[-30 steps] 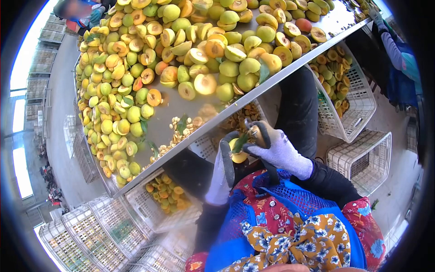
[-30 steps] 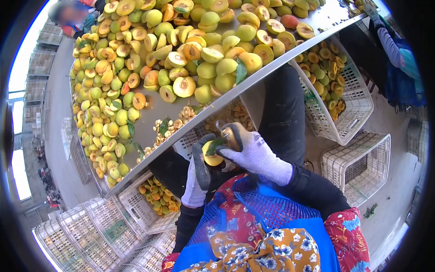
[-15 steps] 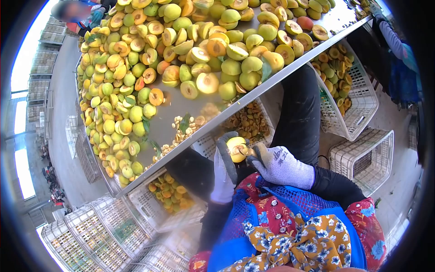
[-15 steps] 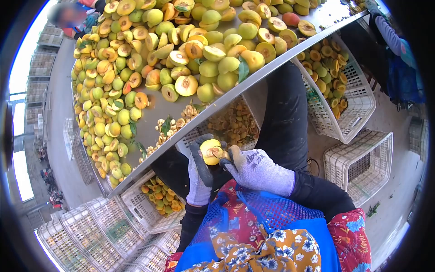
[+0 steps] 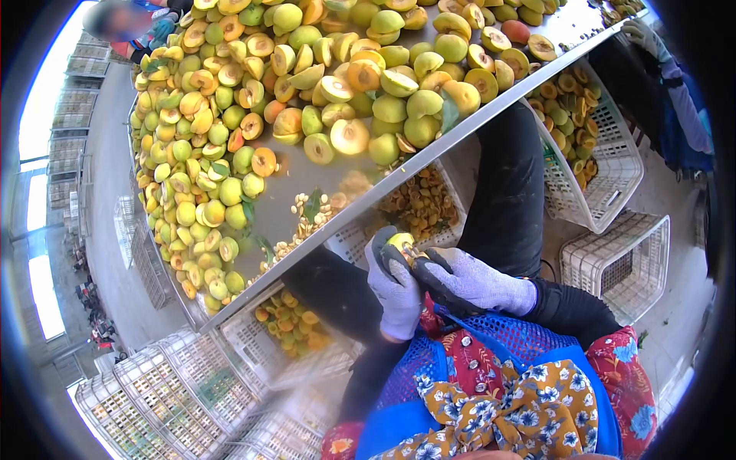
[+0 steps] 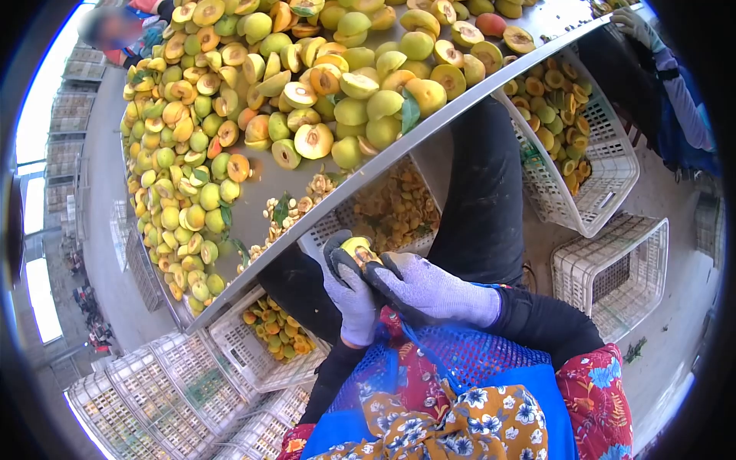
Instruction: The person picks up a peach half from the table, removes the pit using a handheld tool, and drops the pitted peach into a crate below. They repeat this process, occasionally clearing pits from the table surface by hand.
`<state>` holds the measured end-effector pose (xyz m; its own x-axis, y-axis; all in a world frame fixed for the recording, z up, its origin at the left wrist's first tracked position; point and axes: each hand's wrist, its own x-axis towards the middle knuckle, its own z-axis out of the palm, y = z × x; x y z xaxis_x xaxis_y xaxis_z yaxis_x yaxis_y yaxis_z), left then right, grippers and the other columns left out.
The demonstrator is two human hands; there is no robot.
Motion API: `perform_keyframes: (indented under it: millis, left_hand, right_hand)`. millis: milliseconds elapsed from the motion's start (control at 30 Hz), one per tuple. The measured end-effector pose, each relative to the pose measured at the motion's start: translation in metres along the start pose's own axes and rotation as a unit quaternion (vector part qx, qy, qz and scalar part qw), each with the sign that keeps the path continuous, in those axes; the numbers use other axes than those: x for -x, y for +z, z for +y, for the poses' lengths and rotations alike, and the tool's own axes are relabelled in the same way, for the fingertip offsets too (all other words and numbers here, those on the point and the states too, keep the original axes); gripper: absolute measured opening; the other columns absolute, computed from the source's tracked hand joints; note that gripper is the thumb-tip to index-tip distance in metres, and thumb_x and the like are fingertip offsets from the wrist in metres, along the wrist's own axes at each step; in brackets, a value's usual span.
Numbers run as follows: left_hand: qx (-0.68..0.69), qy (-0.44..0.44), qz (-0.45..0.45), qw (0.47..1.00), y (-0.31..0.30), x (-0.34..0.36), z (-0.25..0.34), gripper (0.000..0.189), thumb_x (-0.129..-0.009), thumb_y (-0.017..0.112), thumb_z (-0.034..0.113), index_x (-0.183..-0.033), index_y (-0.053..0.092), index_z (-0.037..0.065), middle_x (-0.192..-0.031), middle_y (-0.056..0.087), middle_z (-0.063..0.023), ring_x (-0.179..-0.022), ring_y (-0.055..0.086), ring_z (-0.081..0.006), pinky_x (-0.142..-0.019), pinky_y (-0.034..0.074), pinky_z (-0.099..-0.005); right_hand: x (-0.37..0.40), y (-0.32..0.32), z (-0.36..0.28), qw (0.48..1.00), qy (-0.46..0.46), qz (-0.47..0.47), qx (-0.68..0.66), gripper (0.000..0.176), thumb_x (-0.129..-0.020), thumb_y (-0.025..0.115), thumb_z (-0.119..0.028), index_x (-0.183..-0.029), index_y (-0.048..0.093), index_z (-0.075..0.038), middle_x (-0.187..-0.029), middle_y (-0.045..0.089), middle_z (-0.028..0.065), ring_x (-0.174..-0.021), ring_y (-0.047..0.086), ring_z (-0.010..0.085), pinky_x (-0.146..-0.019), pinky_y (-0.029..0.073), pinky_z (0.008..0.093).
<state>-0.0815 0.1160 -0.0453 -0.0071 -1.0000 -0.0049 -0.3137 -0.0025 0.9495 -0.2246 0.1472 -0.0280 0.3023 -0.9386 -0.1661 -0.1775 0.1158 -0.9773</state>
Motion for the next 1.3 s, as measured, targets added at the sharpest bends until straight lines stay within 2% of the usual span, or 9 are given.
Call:
perform_keyframes:
  millis: [200,333,433,500,567,767,1033,1167,1300]
  left_hand:
    - [0.015,-0.043,-0.064,0.997,0.001,-0.006,-0.009,0.034,-0.108,0.035,0.024,-0.113,0.057,-0.002,-0.099,0.063,-0.011,-0.088,0.063,-0.0181,-0.08,0.051,-0.0307]
    - [-0.039,-0.053,-0.069,0.995,-0.002,-0.004,0.005,0.029,-0.105,0.039,0.019,-0.117,0.058,0.0,-0.106,0.064,-0.0157,-0.092,0.066,-0.0257,-0.082,0.051,-0.0357]
    - [-0.025,-0.011,-0.046,0.999,-0.001,0.001,0.014,0.031,-0.105,0.039,0.02,-0.117,0.057,-0.001,-0.105,0.064,-0.0175,-0.093,0.066,-0.027,-0.083,0.051,-0.0357]
    - [-0.041,0.033,-0.055,0.997,0.0,0.0,0.012,0.036,-0.107,0.036,0.027,-0.116,0.057,-0.002,-0.102,0.064,-0.0141,-0.089,0.065,-0.0218,-0.082,0.051,-0.0333]
    - [-0.001,0.034,-0.074,0.997,-0.002,-0.002,0.003,0.041,-0.108,0.034,0.032,-0.115,0.056,-0.002,-0.1,0.065,-0.0133,-0.088,0.064,-0.0196,-0.082,0.051,-0.0321]
    - [0.181,-0.012,-0.12,0.976,-0.002,-0.004,-0.015,0.048,-0.108,0.031,0.041,-0.115,0.055,-0.001,-0.097,0.067,-0.0163,-0.088,0.066,-0.0215,-0.082,0.053,-0.0329]
    - [0.281,-0.12,-0.159,0.939,0.007,-0.019,-0.008,0.045,-0.107,0.036,0.039,-0.113,0.057,0.0,-0.095,0.065,-0.0104,-0.087,0.062,-0.0166,-0.082,0.05,-0.0297]
    - [0.277,-0.187,-0.092,0.938,0.014,-0.023,-0.025,0.045,-0.108,0.036,0.039,-0.113,0.058,0.0,-0.094,0.065,-0.0109,-0.081,0.065,-0.0178,-0.076,0.054,-0.0294]
    - [0.221,-0.243,0.014,0.944,-0.011,-0.023,-0.02,0.041,-0.107,0.037,0.039,-0.113,0.058,0.005,-0.095,0.067,-0.0095,-0.075,0.067,-0.0184,-0.069,0.055,-0.0289]
  right_hand:
    - [0.005,-0.005,-0.006,0.979,0.083,-0.032,0.185,0.036,-0.102,0.047,-0.03,-0.099,0.051,0.006,-0.081,0.062,0.0264,-0.07,0.064,0.0428,-0.062,0.049,0.05]
    - [0.003,0.004,0.005,0.997,0.063,0.03,0.041,0.027,-0.101,0.048,-0.026,-0.101,0.053,0.001,-0.078,0.062,0.0211,-0.069,0.064,0.034,-0.061,0.049,0.0413]
    - [0.003,-0.004,-0.001,0.92,0.186,-0.095,-0.333,0.028,-0.102,0.049,-0.029,-0.098,0.054,-0.002,-0.072,0.059,0.0102,-0.063,0.059,0.0242,-0.06,0.047,0.0348]
    - [0.005,-0.004,-0.001,0.963,0.068,-0.064,-0.253,0.032,-0.103,0.05,-0.034,-0.095,0.056,-0.004,-0.071,0.055,0.004,-0.061,0.053,0.0166,-0.056,0.044,0.0302]
    - [0.007,-0.015,-0.013,0.854,0.248,-0.095,-0.447,0.035,-0.102,0.052,-0.04,-0.093,0.056,-0.006,-0.07,0.052,-0.0008,-0.056,0.048,0.0078,-0.049,0.039,0.026]
    - [0.005,-0.009,0.02,0.419,0.26,-0.272,-0.827,0.04,-0.103,0.047,-0.042,-0.099,0.055,-0.003,-0.058,0.048,0.0,-0.041,0.045,0.0074,-0.033,0.035,0.0174]
    - [0.002,-0.01,0.026,0.432,0.246,-0.248,-0.831,0.044,-0.103,0.045,-0.045,-0.096,0.056,-0.003,-0.052,0.045,-0.0005,-0.033,0.039,0.0074,-0.031,0.033,0.0192]
    - [0.0,-0.011,0.011,0.828,0.224,-0.071,-0.509,0.042,-0.102,0.051,-0.044,-0.09,0.058,-0.004,-0.058,0.049,-0.0007,-0.042,0.045,0.0063,-0.037,0.033,0.0187]
    - [-0.001,-0.027,0.01,0.742,0.243,-0.081,-0.62,0.041,-0.103,0.049,-0.041,-0.098,0.058,-0.001,-0.057,0.047,0.0003,-0.041,0.042,0.0075,-0.036,0.032,0.0207]
